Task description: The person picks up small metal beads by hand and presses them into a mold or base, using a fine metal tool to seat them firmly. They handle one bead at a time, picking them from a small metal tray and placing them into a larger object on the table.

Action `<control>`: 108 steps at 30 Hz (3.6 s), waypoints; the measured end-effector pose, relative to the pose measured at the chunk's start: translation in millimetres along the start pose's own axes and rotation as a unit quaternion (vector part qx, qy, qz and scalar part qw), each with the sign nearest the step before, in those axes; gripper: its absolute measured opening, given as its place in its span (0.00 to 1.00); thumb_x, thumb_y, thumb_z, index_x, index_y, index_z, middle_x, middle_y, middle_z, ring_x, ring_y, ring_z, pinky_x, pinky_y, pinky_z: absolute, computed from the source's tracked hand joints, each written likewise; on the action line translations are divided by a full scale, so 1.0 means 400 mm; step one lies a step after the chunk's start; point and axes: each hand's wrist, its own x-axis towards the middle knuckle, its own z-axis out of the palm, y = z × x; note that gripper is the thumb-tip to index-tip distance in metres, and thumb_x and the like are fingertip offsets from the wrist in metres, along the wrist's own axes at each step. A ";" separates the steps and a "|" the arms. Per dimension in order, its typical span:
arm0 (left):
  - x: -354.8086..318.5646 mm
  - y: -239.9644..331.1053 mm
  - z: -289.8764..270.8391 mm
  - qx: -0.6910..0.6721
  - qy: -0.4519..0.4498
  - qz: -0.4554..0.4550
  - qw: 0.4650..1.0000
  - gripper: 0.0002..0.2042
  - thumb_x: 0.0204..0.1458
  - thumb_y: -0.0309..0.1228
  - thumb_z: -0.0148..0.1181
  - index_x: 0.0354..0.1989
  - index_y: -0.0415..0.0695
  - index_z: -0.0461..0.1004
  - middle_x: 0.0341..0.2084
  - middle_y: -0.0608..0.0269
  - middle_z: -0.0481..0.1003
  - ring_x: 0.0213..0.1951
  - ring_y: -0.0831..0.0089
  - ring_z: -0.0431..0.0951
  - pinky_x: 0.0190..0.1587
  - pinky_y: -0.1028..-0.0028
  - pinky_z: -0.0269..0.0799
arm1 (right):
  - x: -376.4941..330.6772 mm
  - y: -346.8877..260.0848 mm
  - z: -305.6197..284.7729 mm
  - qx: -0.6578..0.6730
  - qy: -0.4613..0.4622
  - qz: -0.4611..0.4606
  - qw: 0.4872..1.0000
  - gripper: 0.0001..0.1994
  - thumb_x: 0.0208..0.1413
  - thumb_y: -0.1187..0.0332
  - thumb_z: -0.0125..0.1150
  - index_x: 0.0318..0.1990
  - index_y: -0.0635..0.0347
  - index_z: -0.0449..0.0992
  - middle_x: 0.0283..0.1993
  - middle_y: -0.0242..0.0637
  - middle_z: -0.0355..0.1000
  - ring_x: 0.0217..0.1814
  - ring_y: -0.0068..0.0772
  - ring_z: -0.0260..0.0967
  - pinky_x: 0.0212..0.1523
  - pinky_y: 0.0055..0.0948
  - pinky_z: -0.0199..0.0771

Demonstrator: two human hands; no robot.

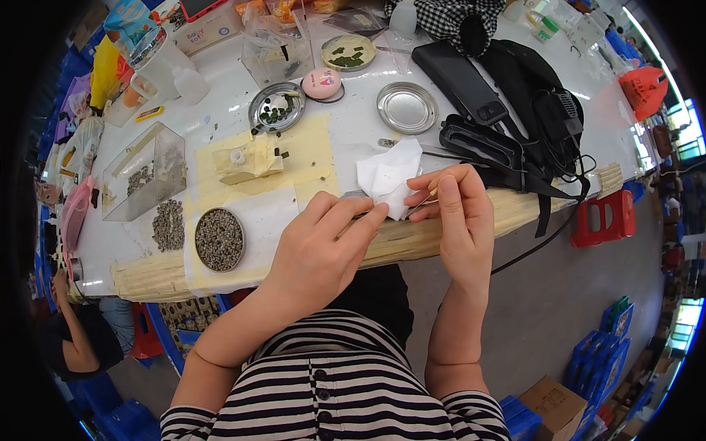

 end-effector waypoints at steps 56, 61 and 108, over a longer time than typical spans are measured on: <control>-0.275 -0.250 -0.302 0.025 0.380 -0.122 0.917 0.05 0.56 0.23 0.61 0.30 0.35 0.77 0.18 0.65 0.69 0.23 0.74 0.63 0.27 0.76 0.57 | 0.036 -0.135 0.121 -0.541 -0.047 -0.044 0.838 0.29 0.46 0.64 0.75 0.57 0.63 0.73 0.49 0.43 0.74 0.46 0.41 0.72 0.43 0.35 0.73; -0.269 -0.250 -0.292 0.018 0.378 -0.135 0.916 0.02 0.53 0.21 0.63 0.29 0.37 0.77 0.18 0.65 0.70 0.22 0.72 0.64 0.25 0.74 0.57 | 0.030 -0.091 0.104 -0.537 -0.056 -0.021 0.842 0.31 0.47 0.64 0.75 0.58 0.68 0.71 0.48 0.48 0.74 0.49 0.47 0.72 0.48 0.38 0.73; -0.247 -0.248 -0.290 -0.002 0.345 -0.165 0.924 0.04 0.56 0.20 0.61 0.29 0.35 0.76 0.19 0.66 0.70 0.24 0.79 0.64 0.29 0.78 0.58 | -0.046 -0.261 0.323 0.266 -0.150 -0.662 0.685 0.15 0.50 0.84 0.56 0.46 0.63 0.70 0.45 0.32 0.65 0.41 0.29 0.67 0.42 0.27 0.73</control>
